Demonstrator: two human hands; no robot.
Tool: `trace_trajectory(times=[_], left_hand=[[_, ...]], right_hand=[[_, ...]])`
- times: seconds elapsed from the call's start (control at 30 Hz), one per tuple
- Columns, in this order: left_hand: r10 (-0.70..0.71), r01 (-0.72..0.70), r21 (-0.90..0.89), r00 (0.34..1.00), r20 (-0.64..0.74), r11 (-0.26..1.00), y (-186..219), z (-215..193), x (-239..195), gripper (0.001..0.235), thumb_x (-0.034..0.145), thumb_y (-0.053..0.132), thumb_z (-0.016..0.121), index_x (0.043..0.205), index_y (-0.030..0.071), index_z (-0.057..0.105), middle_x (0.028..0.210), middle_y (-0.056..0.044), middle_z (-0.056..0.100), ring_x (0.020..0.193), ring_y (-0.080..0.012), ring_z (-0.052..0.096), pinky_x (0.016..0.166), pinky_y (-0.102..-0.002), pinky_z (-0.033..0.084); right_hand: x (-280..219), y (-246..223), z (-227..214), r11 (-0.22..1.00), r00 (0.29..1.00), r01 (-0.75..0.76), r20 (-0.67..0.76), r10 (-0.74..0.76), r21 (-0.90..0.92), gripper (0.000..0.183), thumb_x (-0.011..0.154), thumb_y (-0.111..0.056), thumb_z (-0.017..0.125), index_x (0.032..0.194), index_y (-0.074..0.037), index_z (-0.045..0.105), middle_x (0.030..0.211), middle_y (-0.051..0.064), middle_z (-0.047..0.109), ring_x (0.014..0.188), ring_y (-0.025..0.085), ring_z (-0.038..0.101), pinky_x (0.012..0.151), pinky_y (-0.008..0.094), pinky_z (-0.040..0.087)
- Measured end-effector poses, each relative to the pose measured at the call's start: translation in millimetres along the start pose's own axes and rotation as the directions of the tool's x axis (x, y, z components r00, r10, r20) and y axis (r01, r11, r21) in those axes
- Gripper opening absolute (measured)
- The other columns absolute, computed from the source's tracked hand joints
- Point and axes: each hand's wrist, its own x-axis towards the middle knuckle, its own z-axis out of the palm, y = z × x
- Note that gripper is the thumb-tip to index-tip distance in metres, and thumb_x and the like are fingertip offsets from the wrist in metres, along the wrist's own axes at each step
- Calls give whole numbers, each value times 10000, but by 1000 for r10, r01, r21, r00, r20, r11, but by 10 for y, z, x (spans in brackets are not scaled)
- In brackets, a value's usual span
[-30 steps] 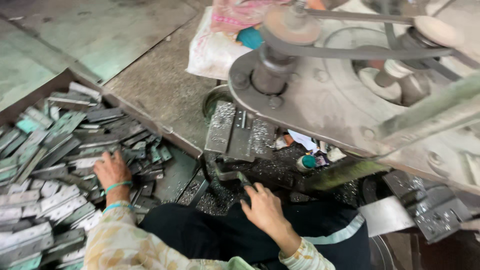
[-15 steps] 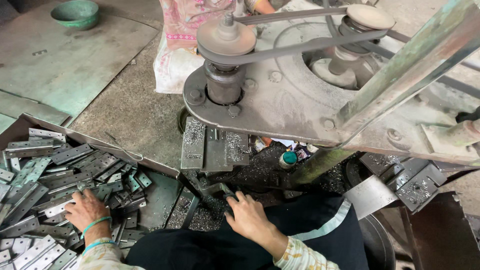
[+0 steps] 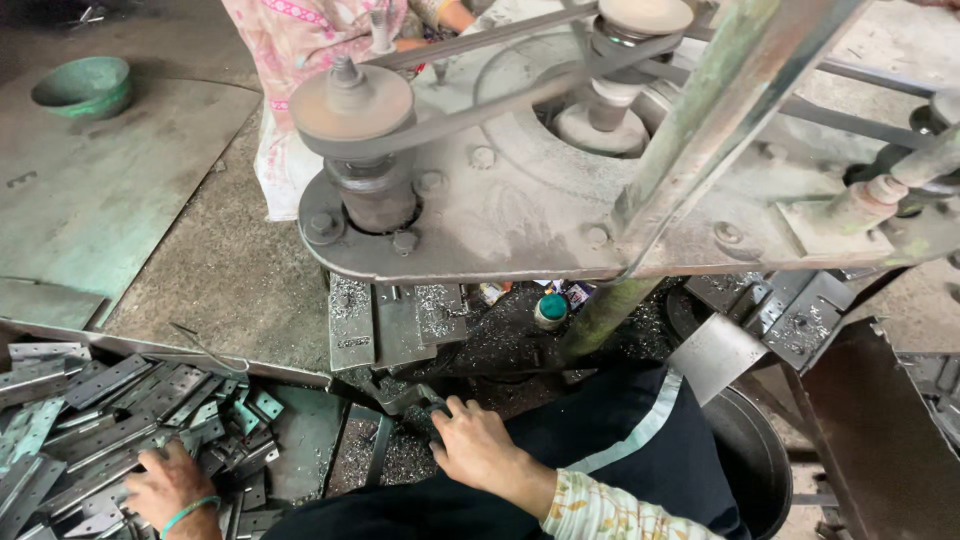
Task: The person picks up metal brackets from a bin and places them one at a time under a powered drill press, operating the machine by hand to create holes.
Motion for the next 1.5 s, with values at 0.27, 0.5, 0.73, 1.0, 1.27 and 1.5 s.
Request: trace_trajectory(times=[0.27,0.5,0.73,1.0,1.27,1.5], left_hand=[[39,-40,-45,999,-8,998,30,-122,-146,288,884,300,731,1169,287,691,1104,-38,530,966,-336,590,745,-445,532],[80,-84,-60,994,-75,995,54,-172,-336,206,992,222,710,1186,246,647,1063,-34,515,887,-279,557,736,-408,499],[100,-98,-222,995,-4,970,-88,-137,-365,667,716,202,780,1365,260,639,1157,-91,528,974,-359,577,733,-458,518],[113,-180,-444,978,-174,878,17,-334,-179,426,851,9,675,1263,105,625,1109,-170,526,1014,-376,566,871,-456,531],[177,-368,-726,928,-328,581,316,-1444,21,372,781,-60,655,1139,35,623,1104,-222,569,1040,-438,571,882,-504,502],[312,-584,-734,809,-497,346,810,-2438,281,506,639,-77,679,1136,11,646,1036,-208,552,989,-436,562,815,-491,510]], right_hand=[[-20,38,27,999,999,35,-13,-35,12,421,878,-259,734,1138,67,667,1103,250,623,939,404,668,696,483,594],[-20,27,38,1000,1000,27,-16,-27,-7,414,872,-259,738,1115,70,676,1071,246,629,919,398,676,683,479,597],[-19,32,45,999,998,34,-53,-35,-12,403,854,-254,748,1094,63,686,1058,241,637,903,397,679,675,466,600],[-24,31,83,999,995,33,-89,-35,-21,384,841,-263,755,1064,45,701,1048,233,644,906,400,676,678,476,593],[-19,7,7,999,999,13,-30,-14,-31,402,874,-273,748,1109,47,688,1095,231,643,924,397,687,698,465,605],[17,-9,33,997,999,-32,-29,30,-74,375,860,-309,740,1120,-43,695,1089,189,647,943,380,681,716,487,595]])
